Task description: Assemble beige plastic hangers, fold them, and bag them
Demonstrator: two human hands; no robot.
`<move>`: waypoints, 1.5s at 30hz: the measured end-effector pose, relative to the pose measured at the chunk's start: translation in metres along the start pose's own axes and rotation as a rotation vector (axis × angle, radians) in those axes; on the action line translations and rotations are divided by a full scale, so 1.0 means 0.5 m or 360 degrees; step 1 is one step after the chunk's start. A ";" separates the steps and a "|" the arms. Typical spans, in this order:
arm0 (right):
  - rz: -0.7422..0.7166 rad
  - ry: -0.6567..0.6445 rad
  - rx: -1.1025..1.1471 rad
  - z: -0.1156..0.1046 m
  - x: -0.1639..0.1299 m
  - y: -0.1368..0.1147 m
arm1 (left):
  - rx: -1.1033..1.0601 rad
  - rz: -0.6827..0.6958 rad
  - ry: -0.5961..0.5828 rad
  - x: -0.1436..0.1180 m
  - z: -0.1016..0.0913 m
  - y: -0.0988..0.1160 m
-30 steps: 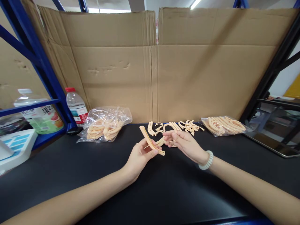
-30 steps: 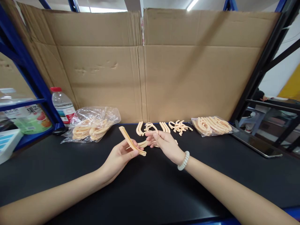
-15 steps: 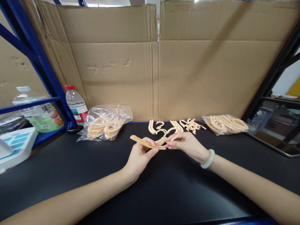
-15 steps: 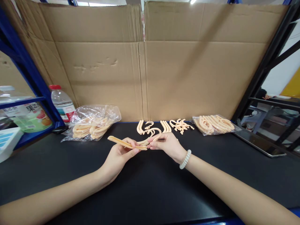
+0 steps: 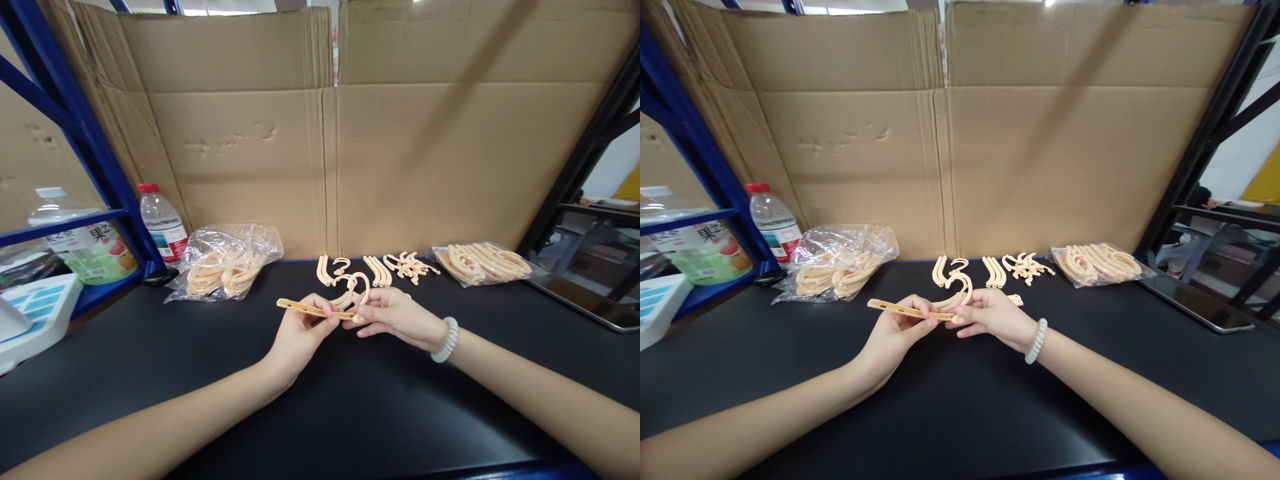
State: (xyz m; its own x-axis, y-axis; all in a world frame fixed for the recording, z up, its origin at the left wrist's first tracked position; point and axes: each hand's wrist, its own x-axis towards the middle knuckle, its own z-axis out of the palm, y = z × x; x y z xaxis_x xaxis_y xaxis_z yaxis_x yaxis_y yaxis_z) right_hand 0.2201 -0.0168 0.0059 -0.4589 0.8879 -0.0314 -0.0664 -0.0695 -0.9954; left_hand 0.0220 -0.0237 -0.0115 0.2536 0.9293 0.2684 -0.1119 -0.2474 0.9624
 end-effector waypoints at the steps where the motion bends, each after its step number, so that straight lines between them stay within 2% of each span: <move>1: 0.0016 -0.0007 0.0005 0.002 -0.001 -0.001 | 0.0016 0.0008 -0.0005 0.000 0.001 0.000; 6: 0.0024 -0.0023 -0.0005 0.006 -0.002 -0.002 | 0.0116 0.0068 -0.0048 -0.002 0.003 0.001; 20: -0.0132 0.0190 -0.0191 0.030 -0.005 0.002 | 0.0068 0.0053 -0.0135 -0.004 0.004 0.003; 31: -0.0238 0.0283 -0.0258 0.032 0.000 0.019 | 0.0204 0.0076 -0.0031 -0.005 0.008 0.007; 38: -0.0326 0.0268 -0.0341 0.033 0.000 0.024 | 0.0119 -0.0009 0.0033 -0.004 0.004 0.001; 45: -0.0499 0.0307 -0.0503 0.033 0.001 0.024 | 0.0044 -0.0030 -0.0019 -0.002 0.005 0.003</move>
State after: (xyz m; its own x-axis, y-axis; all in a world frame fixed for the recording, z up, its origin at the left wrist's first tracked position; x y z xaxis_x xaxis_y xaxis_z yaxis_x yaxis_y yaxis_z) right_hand 0.2042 -0.0246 -0.0043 -0.2853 0.9141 0.2882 0.1111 0.3302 -0.9374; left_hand 0.0241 -0.0258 -0.0102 0.2671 0.9305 0.2506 -0.0804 -0.2376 0.9680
